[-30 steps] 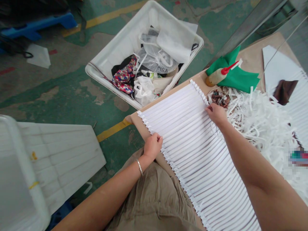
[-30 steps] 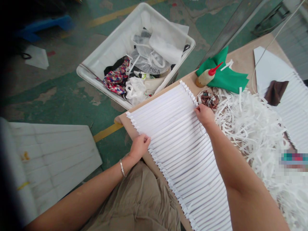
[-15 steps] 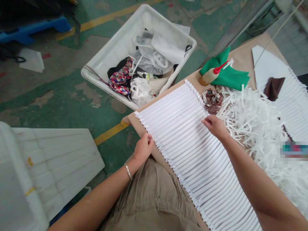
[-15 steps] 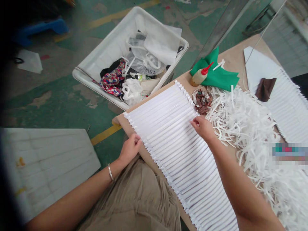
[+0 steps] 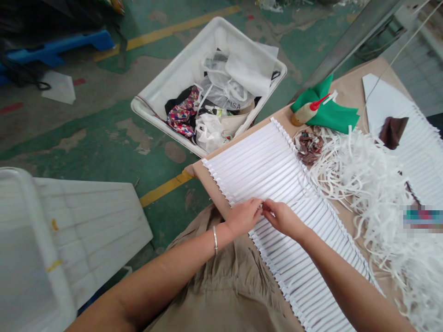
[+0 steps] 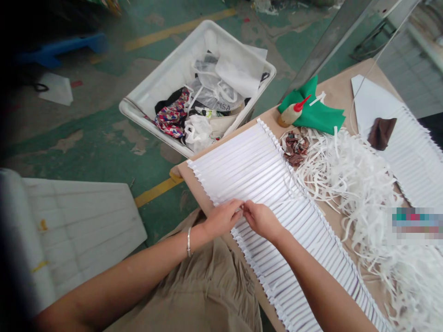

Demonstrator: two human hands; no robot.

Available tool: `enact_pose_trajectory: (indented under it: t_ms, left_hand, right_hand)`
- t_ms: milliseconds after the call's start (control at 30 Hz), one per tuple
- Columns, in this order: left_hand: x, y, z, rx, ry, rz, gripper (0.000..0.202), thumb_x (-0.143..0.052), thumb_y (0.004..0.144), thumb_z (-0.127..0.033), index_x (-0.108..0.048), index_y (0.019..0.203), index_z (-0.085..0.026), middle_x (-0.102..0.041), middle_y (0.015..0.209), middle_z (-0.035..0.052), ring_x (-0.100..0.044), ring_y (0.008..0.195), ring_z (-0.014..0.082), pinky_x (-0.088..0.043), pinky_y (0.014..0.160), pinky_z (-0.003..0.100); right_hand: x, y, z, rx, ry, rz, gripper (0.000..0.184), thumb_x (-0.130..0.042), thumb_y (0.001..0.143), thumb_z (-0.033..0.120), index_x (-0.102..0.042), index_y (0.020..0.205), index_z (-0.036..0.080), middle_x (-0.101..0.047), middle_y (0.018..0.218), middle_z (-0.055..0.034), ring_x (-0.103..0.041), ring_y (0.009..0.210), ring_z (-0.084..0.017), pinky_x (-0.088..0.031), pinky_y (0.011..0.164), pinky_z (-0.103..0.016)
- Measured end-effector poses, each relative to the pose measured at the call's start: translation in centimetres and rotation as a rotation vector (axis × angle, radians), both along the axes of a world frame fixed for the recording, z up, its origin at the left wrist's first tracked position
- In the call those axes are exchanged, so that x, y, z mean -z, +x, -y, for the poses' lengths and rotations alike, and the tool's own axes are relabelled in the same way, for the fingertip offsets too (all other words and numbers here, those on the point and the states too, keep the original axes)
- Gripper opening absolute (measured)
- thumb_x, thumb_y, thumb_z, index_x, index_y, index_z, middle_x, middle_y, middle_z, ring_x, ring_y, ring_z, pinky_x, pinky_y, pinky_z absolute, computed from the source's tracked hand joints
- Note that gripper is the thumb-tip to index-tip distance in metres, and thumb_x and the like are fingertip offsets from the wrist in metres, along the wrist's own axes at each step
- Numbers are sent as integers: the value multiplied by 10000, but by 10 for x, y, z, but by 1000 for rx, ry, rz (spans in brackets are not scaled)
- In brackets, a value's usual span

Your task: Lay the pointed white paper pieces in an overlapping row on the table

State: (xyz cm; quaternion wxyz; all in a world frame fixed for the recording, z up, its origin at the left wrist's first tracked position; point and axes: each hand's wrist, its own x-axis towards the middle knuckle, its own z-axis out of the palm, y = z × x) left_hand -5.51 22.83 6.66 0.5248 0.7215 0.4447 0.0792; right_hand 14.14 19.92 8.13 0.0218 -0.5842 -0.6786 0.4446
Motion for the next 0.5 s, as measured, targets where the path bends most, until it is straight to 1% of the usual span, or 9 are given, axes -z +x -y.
enact_pose_trajectory:
  t_ms: [33, 100, 200, 300, 367, 433, 500]
  left_hand:
    - [0, -1, -1, 1, -16, -17, 170, -515, 941, -226, -669, 1014, -224, -708, 969, 64, -660, 899, 214, -483, 798, 301]
    - [3, -9, -3, -12, -64, -20, 161, -517, 938, -229, -662, 870, -210, -704, 827, 43, -654, 801, 203, -468, 734, 289]
    - [16, -33, -8, -53, -184, 37, 172, -522, 911, -209, -625, 775, -200, -671, 693, 1, -627, 671, 160, -444, 645, 251]
    - [33, -61, -11, -165, -312, 79, 127, -508, 872, -167, -604, 793, -189, -659, 659, -21, -616, 598, 127, -433, 587, 222]
    - [44, -76, -12, -259, -353, 79, 108, -502, 861, -164, -596, 813, -185, -661, 665, -23, -615, 575, 120, -430, 560, 215]
    - [52, -85, -12, -337, -344, 62, 108, -496, 862, -168, -588, 808, -185, -660, 664, -24, -609, 563, 116, -433, 559, 216]
    - [56, -89, -14, -395, -294, 23, 117, -503, 864, -178, -583, 779, -186, -650, 643, -27, -595, 552, 115, -437, 578, 225]
  right_hand:
    - [1, -9, 2, 26, -58, -42, 64, -510, 904, 253, -567, 908, 224, -684, 788, -12, -620, 721, -174, -425, 663, -280]
    - [6, -18, 2, 98, -134, -137, 87, -509, 914, 276, -579, 926, 226, -679, 753, 6, -614, 689, -161, -428, 645, -268]
    - [10, -13, -4, 136, -200, -197, 183, -516, 926, 346, -643, 978, 224, -657, 701, 16, -586, 652, -153, -430, 627, -263]
    - [5, 10, -16, 104, -221, -136, 259, -519, 921, 399, -695, 951, 210, -642, 687, 10, -558, 638, -149, -417, 613, -265]
    - [0, 31, -27, 98, -215, -86, 292, -523, 912, 431, -708, 930, 206, -650, 699, 4, -565, 654, -152, -424, 620, -266]
    - [-4, 55, -38, 97, -199, -18, 316, -537, 895, 471, -714, 904, 208, -665, 710, 0, -578, 663, -159, -431, 623, -271]
    - [-7, 78, -51, 119, -165, 56, 334, -551, 875, 506, -711, 882, 212, -697, 746, -12, -605, 689, -172, -449, 647, -280]
